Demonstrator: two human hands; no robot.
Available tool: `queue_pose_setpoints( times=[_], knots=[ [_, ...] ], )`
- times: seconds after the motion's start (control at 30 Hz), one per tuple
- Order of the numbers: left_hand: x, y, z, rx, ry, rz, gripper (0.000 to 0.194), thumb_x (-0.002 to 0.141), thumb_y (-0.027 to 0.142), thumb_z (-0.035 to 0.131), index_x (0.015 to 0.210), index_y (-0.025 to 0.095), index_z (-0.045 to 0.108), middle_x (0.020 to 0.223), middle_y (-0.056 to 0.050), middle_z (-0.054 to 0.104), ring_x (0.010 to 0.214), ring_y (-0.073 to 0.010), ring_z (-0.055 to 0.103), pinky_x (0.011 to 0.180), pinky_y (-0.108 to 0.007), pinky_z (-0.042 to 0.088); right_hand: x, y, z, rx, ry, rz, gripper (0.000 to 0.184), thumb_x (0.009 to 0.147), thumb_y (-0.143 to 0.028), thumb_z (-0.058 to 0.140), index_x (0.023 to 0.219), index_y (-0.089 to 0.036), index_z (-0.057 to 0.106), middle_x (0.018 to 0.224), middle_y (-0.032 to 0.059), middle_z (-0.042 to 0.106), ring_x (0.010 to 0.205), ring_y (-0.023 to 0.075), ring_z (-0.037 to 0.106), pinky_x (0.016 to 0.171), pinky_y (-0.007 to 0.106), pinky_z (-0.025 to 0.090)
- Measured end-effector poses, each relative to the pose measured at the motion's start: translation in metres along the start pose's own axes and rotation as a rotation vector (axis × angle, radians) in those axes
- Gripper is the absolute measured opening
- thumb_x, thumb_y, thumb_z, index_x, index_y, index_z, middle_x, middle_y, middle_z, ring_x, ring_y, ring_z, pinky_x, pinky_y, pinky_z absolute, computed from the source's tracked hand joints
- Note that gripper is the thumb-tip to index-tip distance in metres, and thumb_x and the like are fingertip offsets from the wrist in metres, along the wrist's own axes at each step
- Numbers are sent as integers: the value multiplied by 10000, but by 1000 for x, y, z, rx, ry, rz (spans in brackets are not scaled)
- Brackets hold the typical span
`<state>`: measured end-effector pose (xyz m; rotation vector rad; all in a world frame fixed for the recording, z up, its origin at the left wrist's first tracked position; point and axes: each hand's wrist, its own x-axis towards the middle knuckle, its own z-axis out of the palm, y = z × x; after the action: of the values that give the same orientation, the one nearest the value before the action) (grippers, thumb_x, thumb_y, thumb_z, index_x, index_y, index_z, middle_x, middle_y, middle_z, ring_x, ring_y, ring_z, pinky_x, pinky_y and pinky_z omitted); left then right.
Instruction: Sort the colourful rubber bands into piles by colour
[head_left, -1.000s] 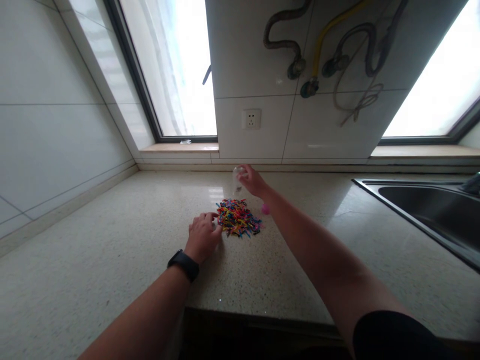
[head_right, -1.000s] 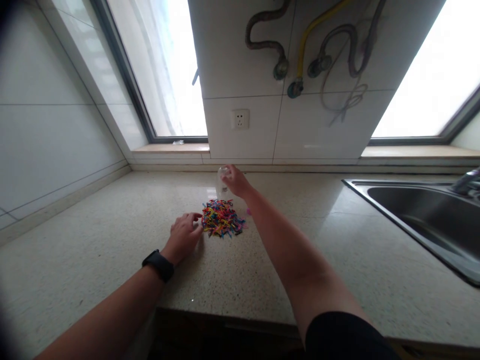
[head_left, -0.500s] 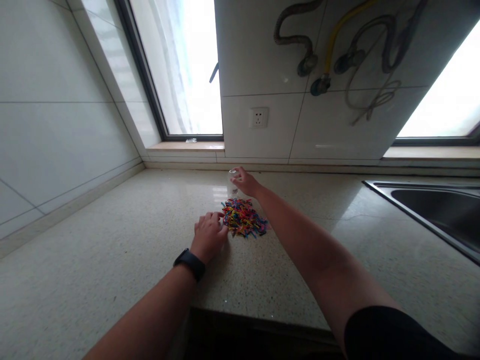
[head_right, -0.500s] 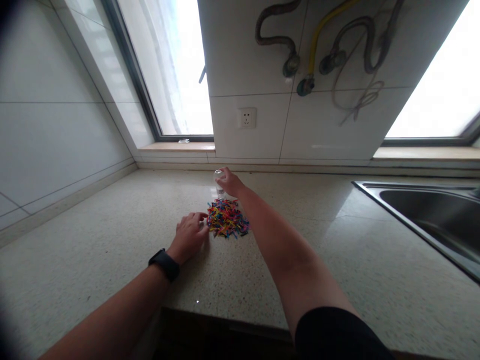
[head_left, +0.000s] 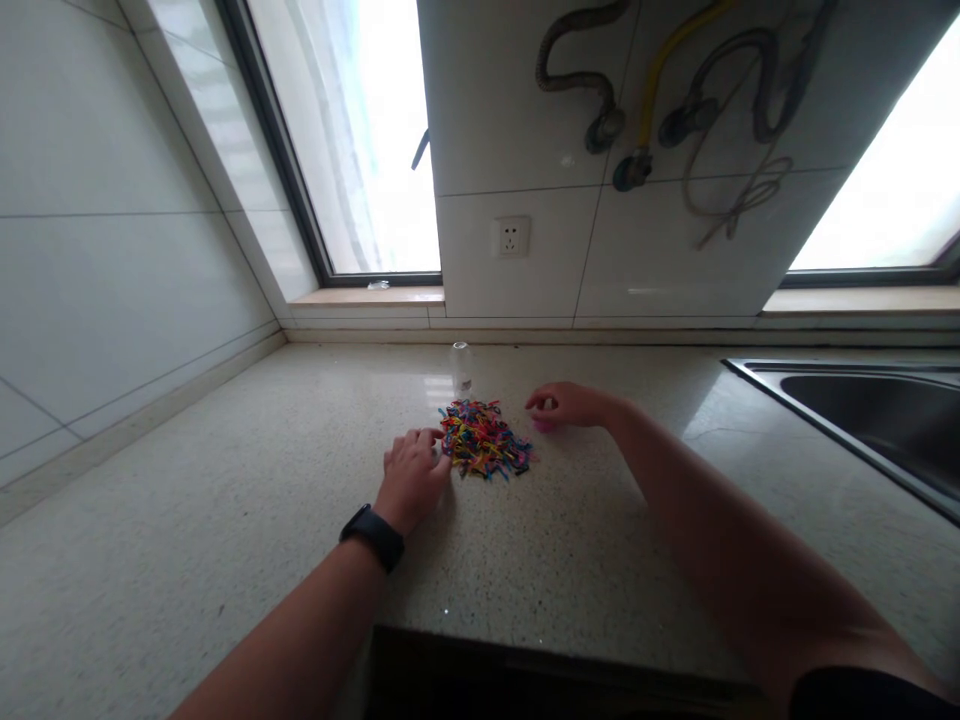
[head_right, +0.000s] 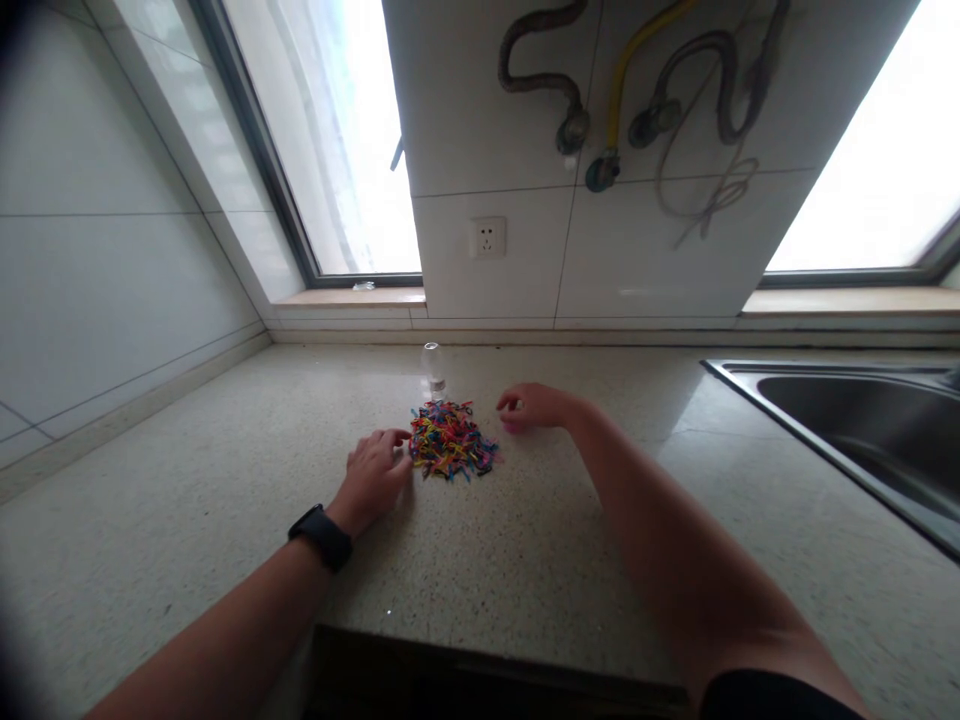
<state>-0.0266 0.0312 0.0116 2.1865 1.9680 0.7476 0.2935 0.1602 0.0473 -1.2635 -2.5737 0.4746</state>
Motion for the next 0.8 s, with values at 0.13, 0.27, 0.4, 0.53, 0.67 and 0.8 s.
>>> queue_pose_setpoints(
  times=[0.13, 0.27, 0.4, 0.53, 0.67, 0.8],
  knots=[
    [0, 0, 0, -5, -1, -2, 315, 883, 313, 503, 1170, 234, 610, 1143, -87, 620, 1094, -274, 510, 934, -426, 363, 13, 1, 10, 87, 99, 35, 241, 785, -326, 672, 993, -232, 750, 879, 40, 746, 744, 199, 665, 705, 297, 473],
    [1, 2, -1, -3, -14, -12, 317, 876, 306, 513, 1168, 233, 614, 1133, -83, 621, 1075, -265, 519, 921, -420, 368, 42, -3, 29, 26, 391, 149, 192, 803, -297, 680, 941, -176, 734, 956, 88, 731, 819, 199, 658, 794, 312, 480],
    [1, 2, 0, 6, -13, -18, 317, 875, 300, 514, 1167, 232, 617, 1139, -81, 619, 1086, -265, 517, 911, -412, 374, 62, -6, 51, 205, 530, 231, 288, 836, -304, 681, 1072, -140, 686, 1048, 118, 709, 900, 188, 659, 859, 314, 498],
    [2, 0, 0, 7, -5, -15, 319, 877, 300, 514, 1170, 226, 617, 1145, -85, 619, 1086, -266, 520, 910, -410, 379, 64, -4, 64, 654, 442, 150, 365, 908, -224, 580, 1271, -191, 584, 1196, 105, 670, 915, 145, 680, 831, 292, 543],
    [2, -2, 1, 13, -5, -4, 326, 876, 296, 510, 1175, 217, 613, 1143, -89, 620, 1082, -268, 522, 909, -411, 388, 50, 4, 62, 646, 426, 166, 351, 915, -160, 512, 1253, -172, 603, 1196, 116, 668, 852, 142, 685, 825, 315, 549],
    [3, -6, 4, 37, 0, 19, 343, 872, 296, 511, 1186, 198, 609, 1139, -101, 619, 1067, -264, 531, 924, -410, 395, 32, 6, 55, 226, 472, 138, 350, 888, -146, 513, 1211, -141, 648, 1155, 116, 678, 1014, 180, 636, 965, 340, 465]
  ],
)
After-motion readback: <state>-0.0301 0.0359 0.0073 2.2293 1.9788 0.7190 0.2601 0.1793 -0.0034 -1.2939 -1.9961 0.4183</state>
